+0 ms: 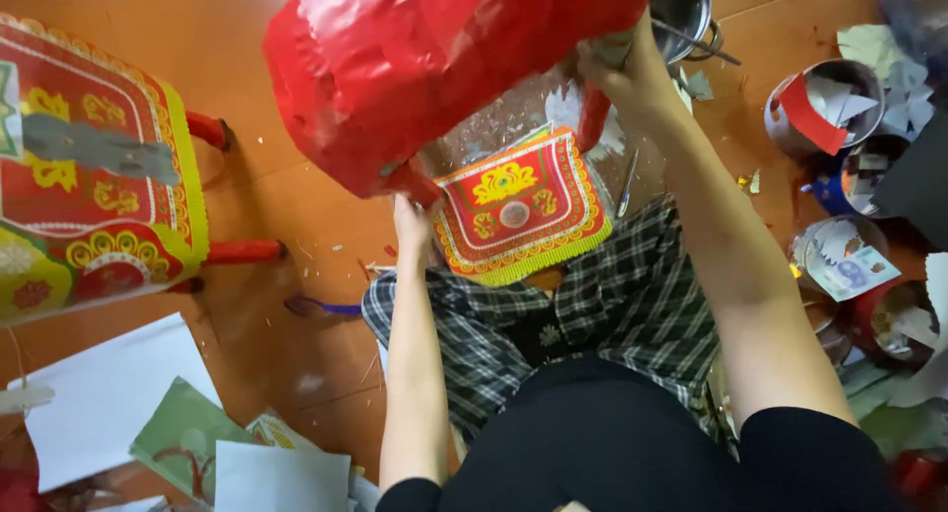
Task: Assembling and decorating traditional paper horses by gluing paper cutouts onto a frame.
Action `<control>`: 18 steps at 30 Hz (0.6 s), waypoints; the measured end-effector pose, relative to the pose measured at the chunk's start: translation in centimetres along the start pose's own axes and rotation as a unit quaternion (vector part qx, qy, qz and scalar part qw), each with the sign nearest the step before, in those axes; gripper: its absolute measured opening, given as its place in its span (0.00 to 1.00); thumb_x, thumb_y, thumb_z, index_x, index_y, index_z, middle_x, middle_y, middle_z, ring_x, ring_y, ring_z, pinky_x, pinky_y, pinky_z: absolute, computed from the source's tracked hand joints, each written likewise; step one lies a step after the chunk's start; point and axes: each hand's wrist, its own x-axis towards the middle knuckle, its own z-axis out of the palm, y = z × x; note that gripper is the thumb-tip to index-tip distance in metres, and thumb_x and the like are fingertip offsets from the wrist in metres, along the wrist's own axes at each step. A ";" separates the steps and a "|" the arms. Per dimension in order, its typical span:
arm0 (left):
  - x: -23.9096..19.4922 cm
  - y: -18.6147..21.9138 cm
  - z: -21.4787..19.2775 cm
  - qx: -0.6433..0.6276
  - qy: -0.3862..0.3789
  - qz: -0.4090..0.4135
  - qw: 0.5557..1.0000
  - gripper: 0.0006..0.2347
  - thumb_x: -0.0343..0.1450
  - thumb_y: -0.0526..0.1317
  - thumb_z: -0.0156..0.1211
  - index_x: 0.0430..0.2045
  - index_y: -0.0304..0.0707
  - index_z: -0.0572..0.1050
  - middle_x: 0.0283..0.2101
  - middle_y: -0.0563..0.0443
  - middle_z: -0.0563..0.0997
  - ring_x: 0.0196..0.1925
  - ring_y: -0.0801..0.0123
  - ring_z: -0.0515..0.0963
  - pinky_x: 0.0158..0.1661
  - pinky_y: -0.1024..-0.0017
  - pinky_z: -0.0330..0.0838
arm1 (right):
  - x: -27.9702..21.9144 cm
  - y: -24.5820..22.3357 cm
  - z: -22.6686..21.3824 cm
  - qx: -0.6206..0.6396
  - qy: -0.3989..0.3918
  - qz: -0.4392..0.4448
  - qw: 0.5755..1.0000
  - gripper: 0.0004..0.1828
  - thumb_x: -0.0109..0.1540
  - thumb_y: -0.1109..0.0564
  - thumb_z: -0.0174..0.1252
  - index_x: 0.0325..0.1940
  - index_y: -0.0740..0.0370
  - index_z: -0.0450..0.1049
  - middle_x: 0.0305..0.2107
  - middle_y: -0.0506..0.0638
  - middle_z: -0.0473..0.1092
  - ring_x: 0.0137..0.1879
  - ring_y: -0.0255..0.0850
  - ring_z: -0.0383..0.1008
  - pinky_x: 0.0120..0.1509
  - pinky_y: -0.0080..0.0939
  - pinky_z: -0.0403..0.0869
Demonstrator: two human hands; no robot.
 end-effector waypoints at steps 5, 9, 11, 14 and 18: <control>-4.1 3.3 -4.1 0.021 0.001 0.019 1.000 0.37 0.66 0.33 0.74 0.73 0.32 0.61 0.69 0.32 0.73 0.68 0.47 0.77 0.66 0.59 0.73 | -2.3 2.3 -5.3 0.003 -0.075 0.107 0.991 0.37 0.69 0.69 0.52 0.82 0.63 0.51 0.68 0.66 0.66 0.68 0.50 0.71 0.65 0.42 0.71; -8.8 7.2 -7.8 0.037 0.040 -0.078 0.995 0.18 0.76 0.35 0.65 0.62 0.31 0.75 0.56 0.35 0.84 0.59 0.48 0.84 0.59 0.58 0.78 | -5.7 14.4 -10.7 -0.255 0.043 0.171 0.951 0.19 0.71 0.52 0.62 0.67 0.52 0.74 0.52 0.48 0.75 0.57 0.43 0.75 0.61 0.45 0.74; -10.1 7.3 -8.1 0.064 0.062 -0.086 0.992 0.15 0.78 0.35 0.66 0.60 0.34 0.79 0.53 0.31 0.86 0.59 0.39 0.84 0.58 0.49 0.79 | -6.8 16.8 -10.7 -0.391 0.090 0.167 0.900 0.15 0.70 0.45 0.70 0.61 0.44 0.81 0.49 0.49 0.77 0.59 0.52 0.79 0.63 0.55 0.77; -10.1 5.6 -7.0 0.109 0.072 -0.054 0.990 0.09 0.79 0.37 0.66 0.53 0.42 0.83 0.47 0.43 0.88 0.52 0.51 0.88 0.52 0.58 0.82 | -5.6 14.9 -8.9 -0.501 0.139 0.030 0.854 0.03 0.69 0.61 0.67 0.46 0.62 0.84 0.43 0.59 0.74 0.52 0.61 0.77 0.57 0.56 0.79; -9.4 5.1 -6.3 0.170 0.068 0.035 0.983 0.08 0.77 0.35 0.64 0.49 0.38 0.84 0.44 0.37 0.87 0.51 0.44 0.87 0.52 0.56 0.81 | -2.8 20.7 -9.7 -0.648 0.104 0.091 0.749 0.14 0.61 0.49 0.73 0.49 0.50 0.80 0.47 0.54 0.72 0.56 0.56 0.73 0.58 0.60 0.73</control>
